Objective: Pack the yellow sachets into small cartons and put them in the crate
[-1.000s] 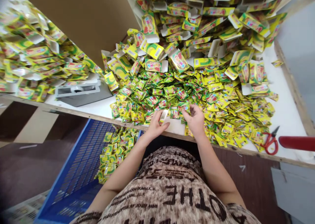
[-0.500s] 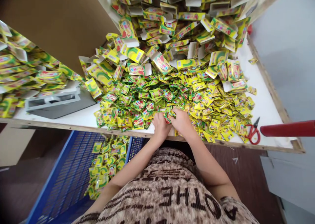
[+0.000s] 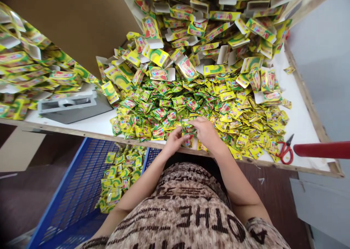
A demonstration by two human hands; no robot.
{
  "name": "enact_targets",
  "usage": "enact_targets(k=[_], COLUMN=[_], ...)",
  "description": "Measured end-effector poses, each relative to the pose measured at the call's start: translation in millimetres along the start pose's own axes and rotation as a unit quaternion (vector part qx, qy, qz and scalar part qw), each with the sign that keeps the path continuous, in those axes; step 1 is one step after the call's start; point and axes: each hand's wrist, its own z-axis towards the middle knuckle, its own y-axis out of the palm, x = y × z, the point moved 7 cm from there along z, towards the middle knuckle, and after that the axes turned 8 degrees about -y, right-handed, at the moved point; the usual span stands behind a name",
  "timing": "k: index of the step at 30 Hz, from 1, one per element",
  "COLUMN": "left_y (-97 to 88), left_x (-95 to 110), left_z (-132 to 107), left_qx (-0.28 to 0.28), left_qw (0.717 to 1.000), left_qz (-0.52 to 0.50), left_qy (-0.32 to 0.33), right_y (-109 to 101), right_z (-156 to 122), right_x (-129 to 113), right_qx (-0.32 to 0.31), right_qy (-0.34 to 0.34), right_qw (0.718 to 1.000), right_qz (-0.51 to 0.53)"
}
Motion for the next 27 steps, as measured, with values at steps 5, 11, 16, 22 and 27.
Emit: enact_targets(k=[5,11,16,22,27], left_y=[-3.2,-10.4,-11.4,-12.2,-15.6], left_x=[8.5,7.7,4.4,8.1,3.7], left_z=[-4.5,-7.5,-9.6,-12.9,-16.2], left_qx=[0.014,0.042,0.045,0.015,-0.011], left_qw=[1.0,0.999,0.999,0.999,0.996], left_qz=[-0.019,-0.026,-0.025,-0.039,-0.053], left_qy=[0.018,0.007,0.002,-0.025,-0.064], right_y=[2.4,20.1,11.1,12.6,17.6], right_z=[-3.3,-16.7,-11.7,-9.8,-9.0], right_x=[3.8,6.7,-20.2,-14.8,-17.5], right_qx=[0.038,0.039,-0.007,0.032,-0.014], right_qy=[0.03,0.095,0.0,0.001,-0.037], right_qw=[0.998,0.987,1.0,0.998,0.999], right_qz=[0.041,0.123,0.013,-0.052,-0.016])
